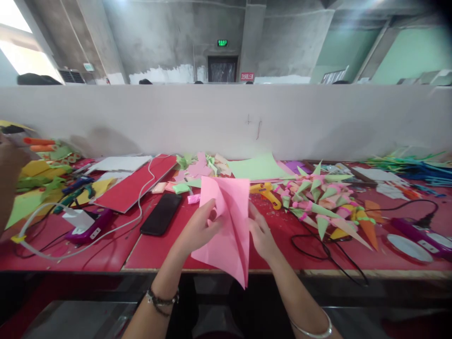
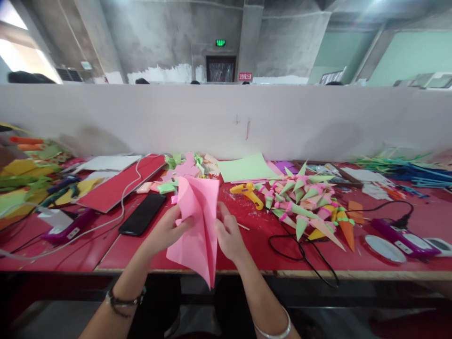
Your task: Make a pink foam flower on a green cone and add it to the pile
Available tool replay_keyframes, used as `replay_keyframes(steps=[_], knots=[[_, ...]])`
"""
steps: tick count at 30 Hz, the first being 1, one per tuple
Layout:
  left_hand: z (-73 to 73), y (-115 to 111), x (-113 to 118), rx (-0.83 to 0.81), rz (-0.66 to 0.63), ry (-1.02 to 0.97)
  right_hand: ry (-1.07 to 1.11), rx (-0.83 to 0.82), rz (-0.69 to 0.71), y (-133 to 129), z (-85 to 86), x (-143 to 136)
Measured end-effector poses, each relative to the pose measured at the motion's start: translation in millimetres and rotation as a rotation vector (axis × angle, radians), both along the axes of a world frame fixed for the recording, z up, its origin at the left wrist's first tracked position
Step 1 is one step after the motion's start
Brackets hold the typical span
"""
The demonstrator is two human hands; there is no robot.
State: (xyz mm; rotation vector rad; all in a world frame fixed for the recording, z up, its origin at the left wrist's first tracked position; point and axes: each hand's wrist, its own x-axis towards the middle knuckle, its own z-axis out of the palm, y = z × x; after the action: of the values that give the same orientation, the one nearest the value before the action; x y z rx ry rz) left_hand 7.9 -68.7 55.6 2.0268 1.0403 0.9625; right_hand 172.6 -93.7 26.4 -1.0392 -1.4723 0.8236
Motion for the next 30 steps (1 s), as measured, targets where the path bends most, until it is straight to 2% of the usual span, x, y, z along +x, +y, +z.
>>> replay_keyframes(steps=[5, 8, 9, 10, 11, 13, 14, 15, 18, 20, 23, 26, 30], knots=[[15.1, -2.6, -27.9, -0.159, -0.067, -0.025, 0.124, -0.204, -0.135, 5.5, 0.1, 8.2], [22.3, 3.9, -58.5, -0.273, 0.035, -0.010, 0.045, -0.249, -0.158, 7.9, 3.7, 11.9], [23.4, 7.1, -68.4, -0.256, 0.095, 0.030, 0.017, -0.227, -0.162, 8.5, 4.8, 12.7], [24.0, 10.1, -76.9, -0.173, 0.171, 0.079, -0.001, -0.199, -0.166, 8.9, 5.6, 13.2], [24.1, 12.6, -83.4, -0.043, 0.298, 0.146, -0.007, -0.171, -0.171, 9.2, 6.2, 13.3], [24.1, 15.3, -88.1, 0.252, 0.608, 0.300, -0.002, -0.139, -0.146, 9.2, 6.3, 12.2], [24.5, 15.3, -85.9, 0.377, 0.682, 0.386, 0.003, -0.134, -0.119, 8.8, 6.0, 11.0], [25.5, 14.8, -80.8, 0.478, 0.699, 0.469, 0.012, -0.126, -0.092, 8.1, 5.6, 9.5], [32.3, 13.3, -55.0, 0.611, 0.443, 0.648, 0.060, -0.100, -0.034, 5.3, 4.2, 5.1], [38.3, 16.0, -37.0, 0.652, 0.362, 0.665, 0.083, -0.087, -0.021, 3.4, 3.6, 3.5], [44.6, 26.5, -20.3, 0.495, 0.258, 0.584, 0.082, -0.058, -0.030, 1.9, 2.7, 3.5], [44.2, 37.1, -16.7, 0.321, 0.255, 0.454, 0.068, -0.042, -0.101, 2.3, 2.0, 4.5], [38.9, 40.9, -19.4, 0.293, 0.282, 0.338, 0.085, -0.029, -0.141, 4.1, 2.5, 4.8]])
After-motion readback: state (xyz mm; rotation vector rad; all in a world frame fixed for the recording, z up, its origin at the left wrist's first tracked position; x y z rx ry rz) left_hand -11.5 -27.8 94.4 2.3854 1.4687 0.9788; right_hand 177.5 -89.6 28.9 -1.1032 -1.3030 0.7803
